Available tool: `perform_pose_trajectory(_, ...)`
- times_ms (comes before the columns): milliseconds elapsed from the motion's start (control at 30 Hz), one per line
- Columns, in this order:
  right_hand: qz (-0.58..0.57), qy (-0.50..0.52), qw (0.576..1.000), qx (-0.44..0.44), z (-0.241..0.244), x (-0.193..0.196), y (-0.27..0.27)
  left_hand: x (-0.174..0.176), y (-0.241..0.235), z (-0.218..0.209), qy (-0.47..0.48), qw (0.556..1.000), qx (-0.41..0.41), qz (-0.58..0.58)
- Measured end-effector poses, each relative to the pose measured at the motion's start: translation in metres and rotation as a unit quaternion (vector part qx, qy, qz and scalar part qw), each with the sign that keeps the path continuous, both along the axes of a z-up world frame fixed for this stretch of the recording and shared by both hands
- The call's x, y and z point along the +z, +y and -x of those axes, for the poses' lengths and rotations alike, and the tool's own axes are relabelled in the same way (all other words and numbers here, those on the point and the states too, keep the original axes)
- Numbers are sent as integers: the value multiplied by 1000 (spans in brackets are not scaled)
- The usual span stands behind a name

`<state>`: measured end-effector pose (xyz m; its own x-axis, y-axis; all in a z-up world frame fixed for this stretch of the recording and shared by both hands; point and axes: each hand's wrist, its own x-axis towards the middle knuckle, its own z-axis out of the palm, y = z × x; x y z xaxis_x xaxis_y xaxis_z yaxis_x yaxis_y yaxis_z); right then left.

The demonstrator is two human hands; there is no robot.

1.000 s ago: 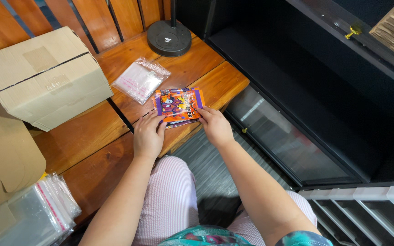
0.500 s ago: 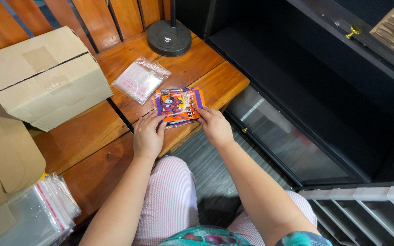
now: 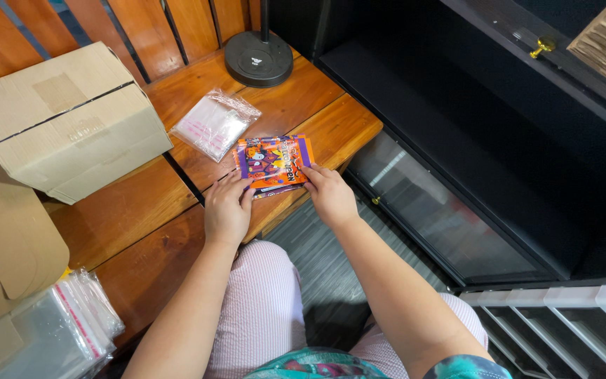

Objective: The person picks up stacks of plastic-wrapped stationery items, including clear folders and colorful notepads, from a wooden bench. They place each stack onto a black shelf, arranging them neatly on top of existing items.

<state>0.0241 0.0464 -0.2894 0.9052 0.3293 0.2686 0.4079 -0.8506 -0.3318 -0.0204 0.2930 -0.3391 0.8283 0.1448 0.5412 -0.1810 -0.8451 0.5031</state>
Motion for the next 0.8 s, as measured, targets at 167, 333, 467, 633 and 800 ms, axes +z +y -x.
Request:
perform_pose_trajectory(167,-19,-8,1000,-4,-4,-4,-2,-7,1,-3,1,1000,8,-1)
perform_pose_trajectory(333,-26,-14,999,-12,-7,-6,-3,-1,0,1,6,1000,3,10)
perform_pose_trajectory(467,-56,-5,998,-14,-5,-1,0,-4,-1,-1,-2,1000,16,5)
perform_pose_trajectory(633,-86,-8,996,-32,-8,-9,3,-11,-3,-6,-13,999,37,10)
perform_pose_trajectory(800,-140,-20,989,-32,-1,3,5,-8,-8,-7,-42,997,71,-6)
